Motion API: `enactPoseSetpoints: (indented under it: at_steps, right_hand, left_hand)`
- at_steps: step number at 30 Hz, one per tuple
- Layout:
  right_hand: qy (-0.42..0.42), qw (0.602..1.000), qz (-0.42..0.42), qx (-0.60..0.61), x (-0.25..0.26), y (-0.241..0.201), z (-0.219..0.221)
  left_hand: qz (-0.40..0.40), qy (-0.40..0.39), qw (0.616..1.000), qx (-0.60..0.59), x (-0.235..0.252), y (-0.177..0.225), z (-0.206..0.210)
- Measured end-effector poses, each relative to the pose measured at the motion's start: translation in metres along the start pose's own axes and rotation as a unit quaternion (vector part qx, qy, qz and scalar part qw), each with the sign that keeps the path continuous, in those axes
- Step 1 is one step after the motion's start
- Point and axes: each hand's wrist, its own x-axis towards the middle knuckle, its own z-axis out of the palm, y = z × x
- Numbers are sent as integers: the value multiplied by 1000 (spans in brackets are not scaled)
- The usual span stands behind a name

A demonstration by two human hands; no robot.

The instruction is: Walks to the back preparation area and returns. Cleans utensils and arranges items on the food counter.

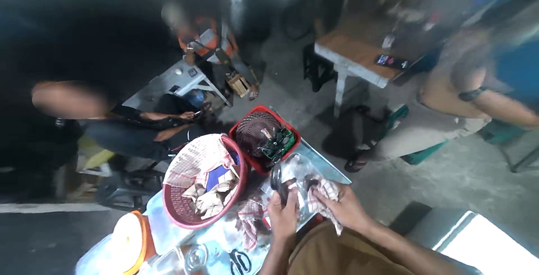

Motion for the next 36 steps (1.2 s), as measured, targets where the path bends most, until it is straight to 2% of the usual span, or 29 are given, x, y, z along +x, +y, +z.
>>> enactPoseSetpoints:
  at_steps: [3, 5, 8, 10, 14, 16, 18, 20, 23, 26, 30, 33, 36]
  right_hand:
    - [-40, 998, 42, -23, 0, 4, 5]
    - [-47, 996, 43, -61, 3, 6, 2]
    - [-36, 993, 22, -112, 3, 5, 0]
    - [-47, 991, 28, -124, 3, 7, -2]
    - [-95, 976, -13, -195, 7, 17, -10]
    - [-75, 971, -39, -223, 9, 21, -12]
    - [-46, 966, -25, -253, 12, 25, -20]
    - [-12, 967, 18, -255, 10, 31, -32]
    - [54, 974, 69, -210, 0, 47, -50]
    - [83, 975, 104, -176, -8, 61, -63]
    - [115, 975, 112, -156, -13, 67, -71]
    - [124, 974, 117, -149, -11, 67, -73]
    - [115, 973, 130, -152, -8, 64, -74]
  left_hand:
    - [15, -32, 999, 24, 3, -2, -1]
    - [86, -44, 992, 81, 7, -7, -4]
    - [229, -66, 940, 243, 16, -7, -10]
    - [266, -69, 919, 284, 23, -6, -12]
    - [199, -9, 938, 282, 64, 14, -27]
    - [160, 22, 952, 260, 96, 23, -37]
    - [146, 58, 958, 239, 126, 33, -44]
    - [190, 111, 940, 260, 156, 44, -55]
    - [298, 162, 870, 358, 187, 58, -63]
    - [342, 145, 818, 439, 202, 49, -67]
    - [333, 109, 789, 505, 213, 23, -69]
    - [292, 68, 786, 540, 216, 4, -65]
    - [204, -23, 793, 574, 213, -8, -60]
